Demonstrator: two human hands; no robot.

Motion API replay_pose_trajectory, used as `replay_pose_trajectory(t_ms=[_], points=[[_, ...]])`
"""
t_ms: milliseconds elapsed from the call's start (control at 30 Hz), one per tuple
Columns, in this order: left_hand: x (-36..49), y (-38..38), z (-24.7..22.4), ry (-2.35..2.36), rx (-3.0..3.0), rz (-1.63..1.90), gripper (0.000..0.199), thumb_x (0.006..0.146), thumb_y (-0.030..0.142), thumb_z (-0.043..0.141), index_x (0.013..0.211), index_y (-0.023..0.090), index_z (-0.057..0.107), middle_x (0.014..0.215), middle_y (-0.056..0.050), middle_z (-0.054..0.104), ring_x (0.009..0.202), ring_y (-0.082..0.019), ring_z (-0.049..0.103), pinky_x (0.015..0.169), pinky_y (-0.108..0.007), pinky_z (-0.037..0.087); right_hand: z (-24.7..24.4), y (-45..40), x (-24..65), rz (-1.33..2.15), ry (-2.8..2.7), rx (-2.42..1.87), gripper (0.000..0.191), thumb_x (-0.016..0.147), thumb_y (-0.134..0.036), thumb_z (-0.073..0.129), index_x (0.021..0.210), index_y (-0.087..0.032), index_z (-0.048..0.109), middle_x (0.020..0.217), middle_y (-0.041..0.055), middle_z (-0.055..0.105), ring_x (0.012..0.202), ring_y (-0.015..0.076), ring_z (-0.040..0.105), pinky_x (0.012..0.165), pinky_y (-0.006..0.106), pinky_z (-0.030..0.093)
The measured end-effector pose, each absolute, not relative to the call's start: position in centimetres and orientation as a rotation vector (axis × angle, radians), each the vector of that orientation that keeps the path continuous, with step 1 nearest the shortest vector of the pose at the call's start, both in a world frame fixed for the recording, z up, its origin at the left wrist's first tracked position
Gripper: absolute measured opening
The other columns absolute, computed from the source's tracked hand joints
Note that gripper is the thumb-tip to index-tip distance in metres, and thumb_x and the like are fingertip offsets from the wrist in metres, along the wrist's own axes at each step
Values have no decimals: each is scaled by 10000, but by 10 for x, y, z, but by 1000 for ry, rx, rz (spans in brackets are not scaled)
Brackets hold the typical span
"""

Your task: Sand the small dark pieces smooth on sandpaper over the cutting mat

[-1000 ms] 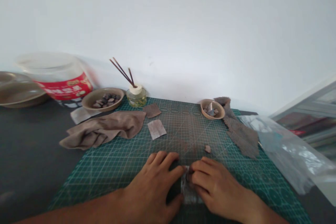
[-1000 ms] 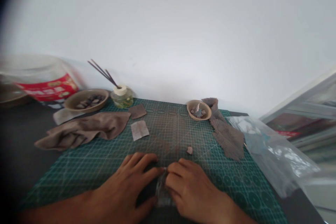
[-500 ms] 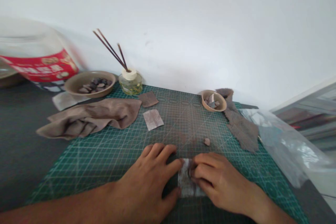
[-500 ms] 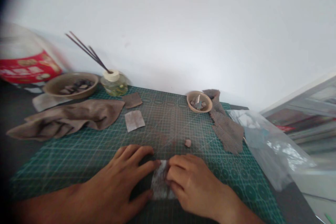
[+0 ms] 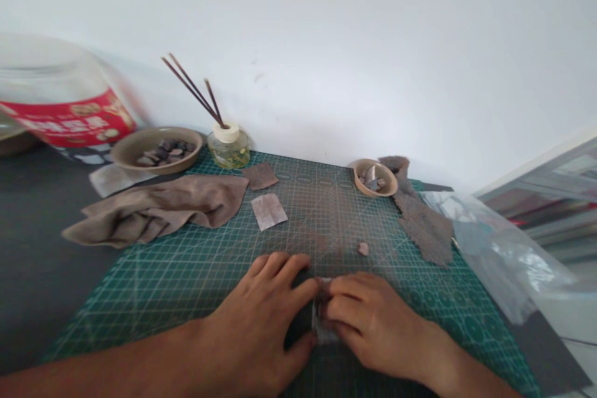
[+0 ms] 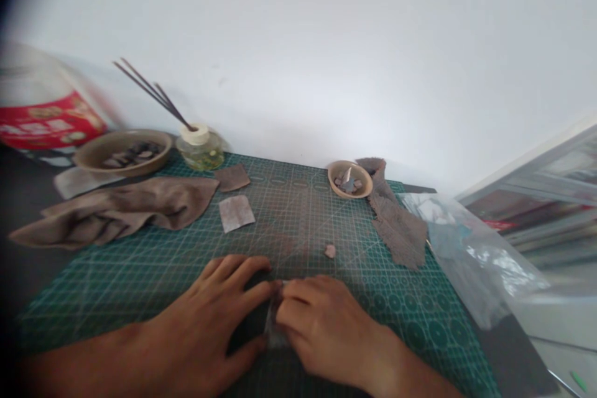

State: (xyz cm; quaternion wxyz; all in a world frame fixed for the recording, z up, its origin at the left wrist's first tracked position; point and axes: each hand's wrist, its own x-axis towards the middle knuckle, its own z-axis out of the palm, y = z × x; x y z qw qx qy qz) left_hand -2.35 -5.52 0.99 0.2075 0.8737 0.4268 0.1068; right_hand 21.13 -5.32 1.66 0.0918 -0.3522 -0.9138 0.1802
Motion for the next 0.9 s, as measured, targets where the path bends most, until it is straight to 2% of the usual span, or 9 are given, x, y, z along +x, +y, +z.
replay_pose_trajectory(t_ms=[100,267,433,600,700,767,900], points=[[-23,-56,9,1198,2447,290,426,803,395,629,1215,299,577,1373,-74,496,1228,-359,440,1036,-621,372,19,-51,214,548,-2664,-1166,98,927,-122,607,944,-212,643,1041,2,660,965,163,600,901,310,446],[-23,-57,10,1203,2438,252,436,805,384,623,1233,313,577,1385,-63,501,1236,-353,442,1044,-613,371,20,-52,214,648,-2774,-979,69,929,-155,615,900,-214,637,985,-11,664,913,151,603,849,290,444],[-24,-57,13,1220,2428,208,460,833,403,604,1282,314,561,1426,-70,487,1275,-366,426,1060,-619,362,22,-48,221,621,-2662,-1171,93,922,-117,615,905,-207,628,994,-10,655,923,150,603,850,292,433],[-25,-58,8,1218,2439,225,479,827,411,609,1296,322,558,1430,-69,486,1279,-375,426,1059,-631,358,19,-49,218,683,-2761,-957,59,928,-163,634,904,-216,626,1009,-23,671,918,150,611,857,293,430],[-25,-58,7,1220,2443,223,473,828,415,612,1290,322,561,1435,-69,482,1283,-378,424,1060,-637,355,18,-44,215,576,-2659,-1102,65,933,-145,620,929,-208,632,1034,2,666,961,170,606,887,315,423],[-24,-58,7,1221,2449,234,458,836,424,606,1281,324,562,1436,-65,480,1283,-377,425,1058,-639,357,20,-42,217,625,-2632,-1168,84,923,-123,624,890,-200,623,988,-1,662,930,160,606,861,301,426],[-25,-57,7,1200,2445,242,465,826,420,616,1277,320,564,1418,-63,494,1262,-364,440,1055,-625,370,21,-47,217,785,-2766,-951,87,930,-181,641,851,-209,616,927,-25,658,857,137,600,800,275,427]])
